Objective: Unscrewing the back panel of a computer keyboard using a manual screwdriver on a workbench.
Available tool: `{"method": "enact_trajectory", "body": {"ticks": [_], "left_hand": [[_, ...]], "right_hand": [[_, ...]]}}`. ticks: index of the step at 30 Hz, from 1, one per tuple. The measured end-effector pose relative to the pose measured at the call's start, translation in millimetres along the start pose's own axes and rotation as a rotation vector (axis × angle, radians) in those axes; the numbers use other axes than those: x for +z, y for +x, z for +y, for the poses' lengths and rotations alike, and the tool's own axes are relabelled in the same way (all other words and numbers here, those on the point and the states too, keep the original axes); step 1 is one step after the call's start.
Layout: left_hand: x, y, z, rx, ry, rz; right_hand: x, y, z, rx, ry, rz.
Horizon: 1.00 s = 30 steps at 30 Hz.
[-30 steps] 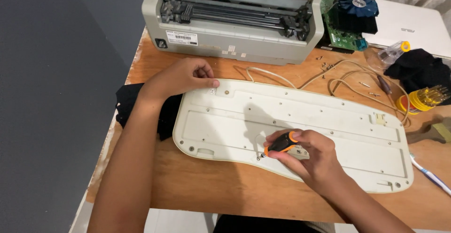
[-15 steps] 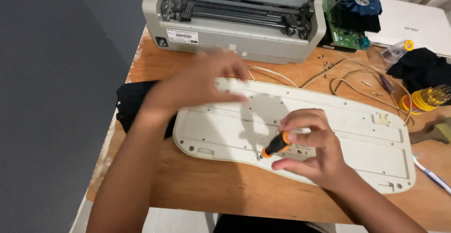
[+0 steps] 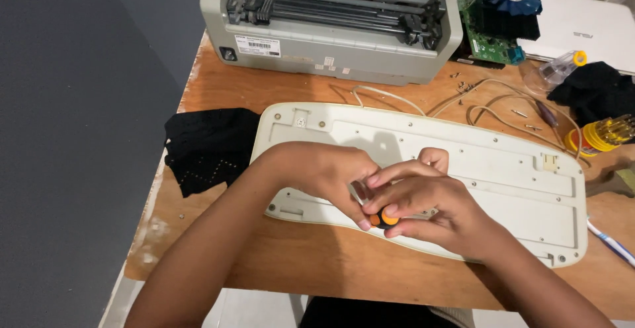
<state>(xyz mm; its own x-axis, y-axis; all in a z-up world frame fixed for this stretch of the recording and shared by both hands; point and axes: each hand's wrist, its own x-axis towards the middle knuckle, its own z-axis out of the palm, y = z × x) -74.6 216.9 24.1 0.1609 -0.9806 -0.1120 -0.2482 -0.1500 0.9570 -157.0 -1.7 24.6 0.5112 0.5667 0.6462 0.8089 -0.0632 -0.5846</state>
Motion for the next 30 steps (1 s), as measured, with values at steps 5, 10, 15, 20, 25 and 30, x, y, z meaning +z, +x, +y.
{"method": "enact_trajectory", "body": {"ticks": [5, 10, 15, 20, 25, 30], "left_hand": [[4.2, 5.5, 11.5, -0.116, 0.124, 0.008], [9.2, 8.5, 35.8, -0.324, 0.267, 0.062], [14.1, 13.7, 40.4, -0.422, 0.464, 0.059], [24.1, 9.1, 25.0, -0.307, 0.46, 0.134], [36.5, 4.6, 14.8, -0.157, 0.497, 0.213], [48.3, -1.8, 15.6, -0.104, 0.503, 0.302]], "right_hand": [[-15.0, -7.3, -4.2, 0.092, -0.035, -0.193], [4.5, -25.8, 4.7, -0.009, -0.31, 0.0], [9.5, -21.1, 5.7, -0.03, -0.321, 0.143], [0.9, -22.7, 10.2, -0.035, -0.247, 0.088], [-5.1, -24.6, 6.8, -0.037, -0.223, 0.033], [-8.2, -17.8, 3.1, -0.047, -0.138, -0.05]]}}
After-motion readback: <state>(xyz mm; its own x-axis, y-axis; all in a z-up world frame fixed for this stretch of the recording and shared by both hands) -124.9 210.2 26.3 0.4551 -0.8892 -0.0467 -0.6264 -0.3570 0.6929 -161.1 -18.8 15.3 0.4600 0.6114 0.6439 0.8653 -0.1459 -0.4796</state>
